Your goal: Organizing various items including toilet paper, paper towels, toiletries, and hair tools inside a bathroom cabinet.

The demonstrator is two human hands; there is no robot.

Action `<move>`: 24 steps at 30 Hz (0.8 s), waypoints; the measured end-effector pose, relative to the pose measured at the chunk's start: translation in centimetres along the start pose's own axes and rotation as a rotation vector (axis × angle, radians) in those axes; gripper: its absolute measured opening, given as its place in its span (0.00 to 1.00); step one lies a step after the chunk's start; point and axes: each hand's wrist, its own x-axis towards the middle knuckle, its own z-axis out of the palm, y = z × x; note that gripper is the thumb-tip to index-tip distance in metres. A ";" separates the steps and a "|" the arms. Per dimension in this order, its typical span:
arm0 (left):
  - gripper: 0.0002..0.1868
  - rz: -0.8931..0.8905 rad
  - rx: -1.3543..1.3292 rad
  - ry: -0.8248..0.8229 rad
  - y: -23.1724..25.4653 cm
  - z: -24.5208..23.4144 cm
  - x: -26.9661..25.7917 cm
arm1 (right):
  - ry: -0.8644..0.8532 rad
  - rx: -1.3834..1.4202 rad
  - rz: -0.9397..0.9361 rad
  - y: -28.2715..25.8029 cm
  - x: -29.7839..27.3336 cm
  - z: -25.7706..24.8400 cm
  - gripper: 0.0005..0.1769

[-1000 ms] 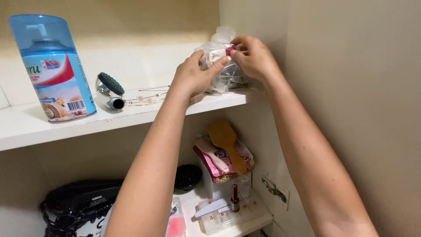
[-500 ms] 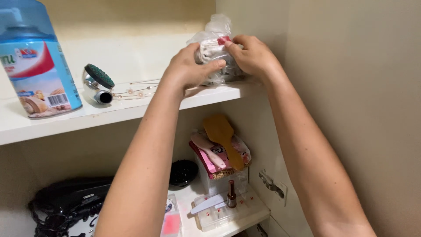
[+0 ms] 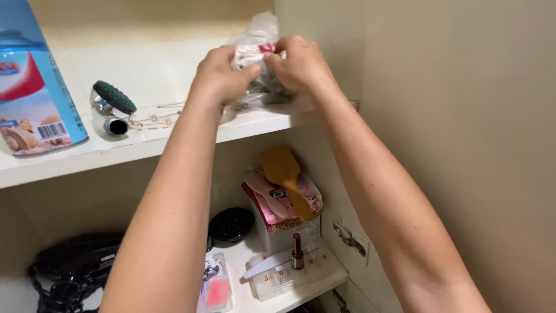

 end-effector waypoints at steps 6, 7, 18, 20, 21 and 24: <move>0.22 0.215 0.113 0.033 -0.5 0.0 -0.4 | -0.029 0.070 0.105 1.6 -0.1 0.1 0.26; 0.21 0.246 0.134 0.009 -0.5 -0.1 -0.5 | -0.012 0.068 0.111 1.7 -0.2 0.1 0.26; 0.20 0.365 0.199 0.036 -1.9 1.0 0.8 | 0.025 0.054 0.096 1.5 -2.5 0.7 0.21; 0.20 0.471 0.159 0.098 -2.5 1.3 1.0 | 0.130 0.038 -0.030 1.8 -3.0 1.0 0.20; 0.20 0.466 0.157 0.093 -2.3 1.4 0.4 | 0.125 0.037 -0.024 1.5 -3.7 0.7 0.20; 0.26 0.507 0.295 0.269 -1.6 1.2 -1.5 | 0.356 0.085 -0.171 0.0 -5.8 -0.3 0.15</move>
